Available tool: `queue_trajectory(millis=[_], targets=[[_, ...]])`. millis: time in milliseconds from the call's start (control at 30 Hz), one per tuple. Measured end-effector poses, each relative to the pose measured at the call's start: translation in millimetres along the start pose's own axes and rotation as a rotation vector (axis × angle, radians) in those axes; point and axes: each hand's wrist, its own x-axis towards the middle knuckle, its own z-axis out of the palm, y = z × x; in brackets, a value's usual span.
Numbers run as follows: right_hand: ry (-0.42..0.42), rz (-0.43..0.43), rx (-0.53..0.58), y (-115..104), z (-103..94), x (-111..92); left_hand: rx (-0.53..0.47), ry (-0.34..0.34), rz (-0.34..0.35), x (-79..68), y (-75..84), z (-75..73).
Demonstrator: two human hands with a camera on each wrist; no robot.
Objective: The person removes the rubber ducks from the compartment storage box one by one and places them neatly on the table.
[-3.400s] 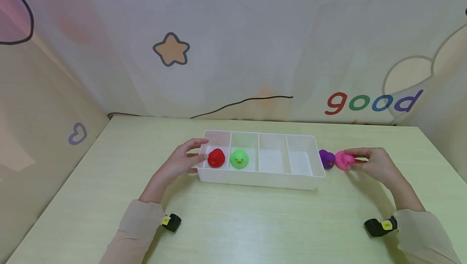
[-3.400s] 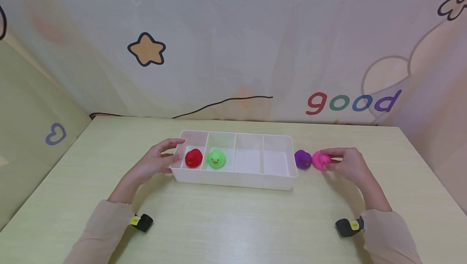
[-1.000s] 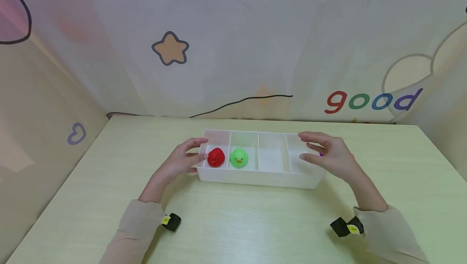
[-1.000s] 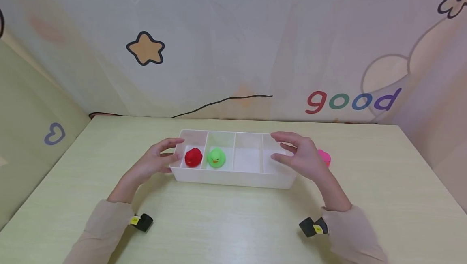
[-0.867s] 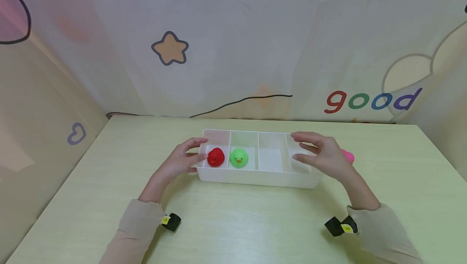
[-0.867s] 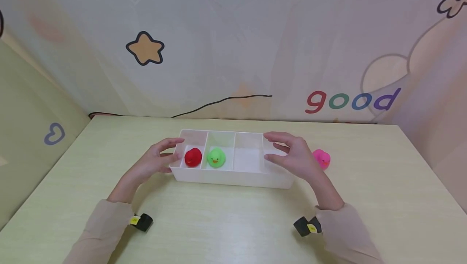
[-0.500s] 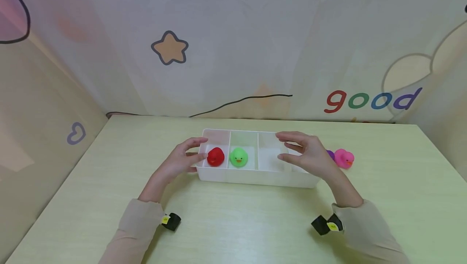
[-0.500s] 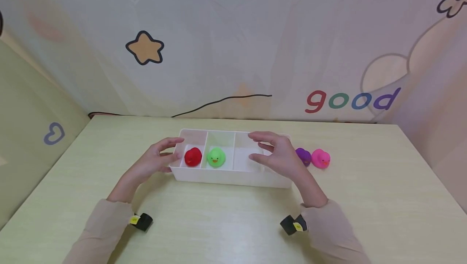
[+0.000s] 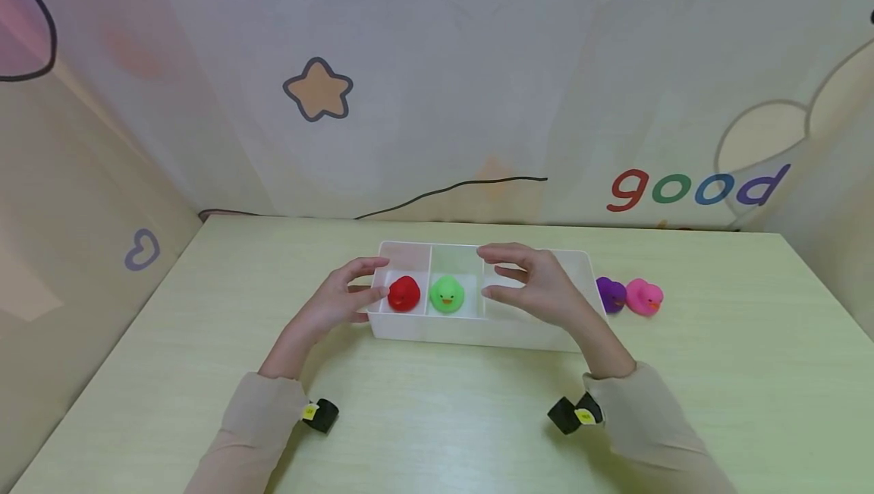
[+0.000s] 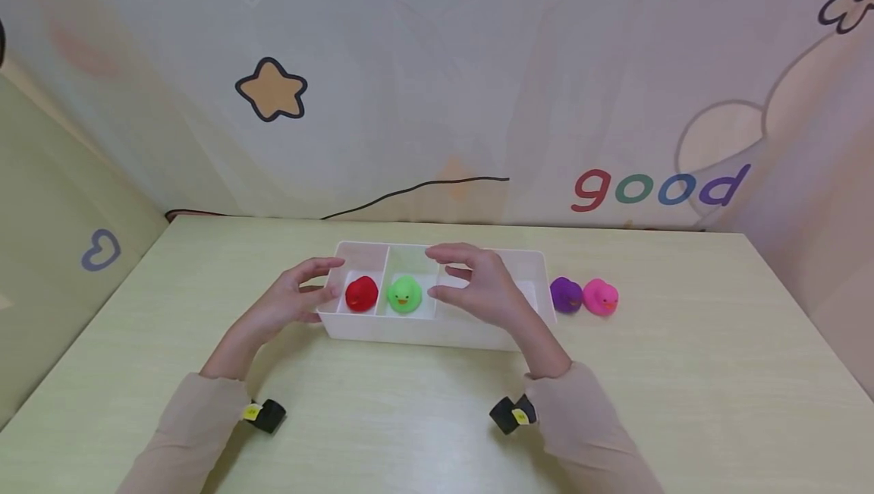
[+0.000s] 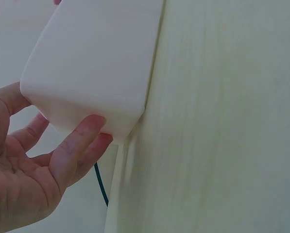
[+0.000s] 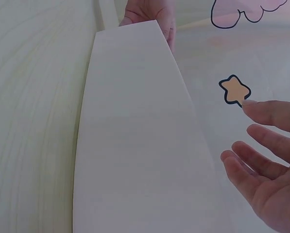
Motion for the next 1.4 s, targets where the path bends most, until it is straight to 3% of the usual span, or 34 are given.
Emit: queue_trajectory(millis=[333,600,1400], targets=[[-0.046,-0.016,-0.004,-3,17.8,12,-0.001,-0.001,0.0,0.6,0.4,0.9],[-0.089,0.047,-0.067,0,32.1,22,0.002,-0.006,0.008,0.9,-0.8,1.0],[-0.219,0.084,-0.577,-1,54.3,44,0.01,0.002,-0.007,1.0,-0.5,1.0]])
